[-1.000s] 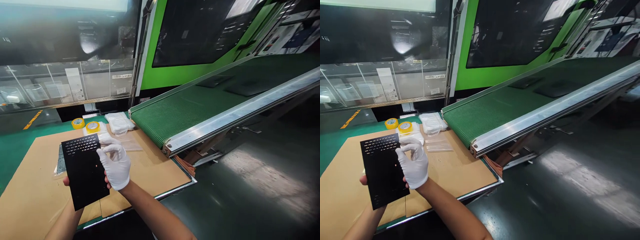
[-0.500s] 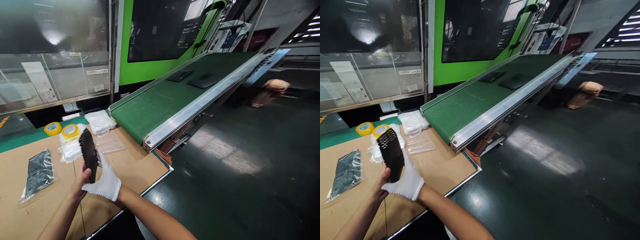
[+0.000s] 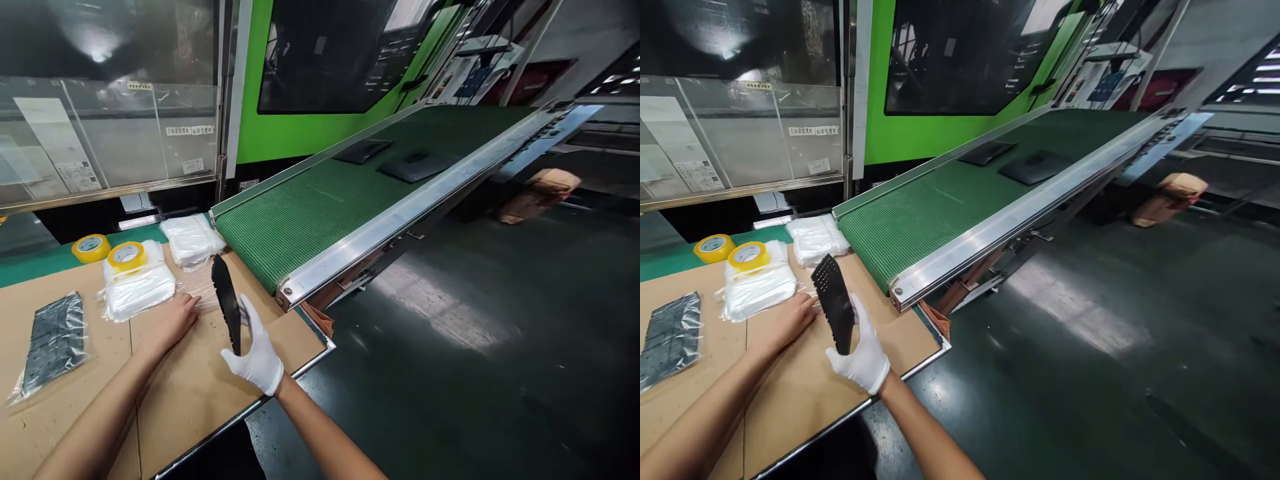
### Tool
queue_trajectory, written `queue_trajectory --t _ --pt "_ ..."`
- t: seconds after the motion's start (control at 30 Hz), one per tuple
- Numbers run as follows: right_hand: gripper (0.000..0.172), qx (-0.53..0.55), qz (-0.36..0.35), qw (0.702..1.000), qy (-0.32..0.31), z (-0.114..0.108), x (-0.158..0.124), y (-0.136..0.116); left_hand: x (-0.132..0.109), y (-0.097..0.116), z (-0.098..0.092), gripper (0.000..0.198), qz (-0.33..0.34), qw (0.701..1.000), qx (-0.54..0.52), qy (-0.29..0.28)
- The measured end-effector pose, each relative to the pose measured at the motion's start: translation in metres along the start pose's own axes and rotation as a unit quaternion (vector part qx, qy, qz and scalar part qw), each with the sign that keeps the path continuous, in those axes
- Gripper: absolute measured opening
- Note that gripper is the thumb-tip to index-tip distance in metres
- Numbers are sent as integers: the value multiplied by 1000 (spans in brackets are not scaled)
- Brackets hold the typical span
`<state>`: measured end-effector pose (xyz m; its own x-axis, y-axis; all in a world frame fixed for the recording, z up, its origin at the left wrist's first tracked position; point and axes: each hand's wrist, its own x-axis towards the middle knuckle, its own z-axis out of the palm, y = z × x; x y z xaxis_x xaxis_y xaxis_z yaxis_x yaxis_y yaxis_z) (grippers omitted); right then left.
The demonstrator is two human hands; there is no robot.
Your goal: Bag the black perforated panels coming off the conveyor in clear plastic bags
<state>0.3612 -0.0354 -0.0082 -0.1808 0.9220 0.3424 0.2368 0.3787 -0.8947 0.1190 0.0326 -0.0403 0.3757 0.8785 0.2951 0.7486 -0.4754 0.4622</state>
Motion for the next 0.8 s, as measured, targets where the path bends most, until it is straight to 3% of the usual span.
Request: queue_trajectory --t 0.13,0.27,0.43,0.53,0.67,0.73,0.8 --pt "108 38 20 999 6 5 2 1 -49 10 -13 31 -18 998 9 -62" --pt "107 59 65 996 -4 18 6 1 -95 18 -33 24 -36 997 38 -52" --pt "103 143 114 975 -128 38 12 -1 -160 32 -56 29 -82 986 145 -32" --pt "93 213 119 948 -204 59 16 -8 -195 46 -68 27 -125 981 144 -41" --pt "91 263 134 922 -251 91 17 -21 -211 66 -80 35 -144 988 -2 -53" --pt "97 251 138 925 -249 100 16 -22 -209 72 -81 48 -151 986 -47 -56" --pt "99 206 126 941 -238 100 16 -18 -203 73 -77 45 -155 985 -42 -64"
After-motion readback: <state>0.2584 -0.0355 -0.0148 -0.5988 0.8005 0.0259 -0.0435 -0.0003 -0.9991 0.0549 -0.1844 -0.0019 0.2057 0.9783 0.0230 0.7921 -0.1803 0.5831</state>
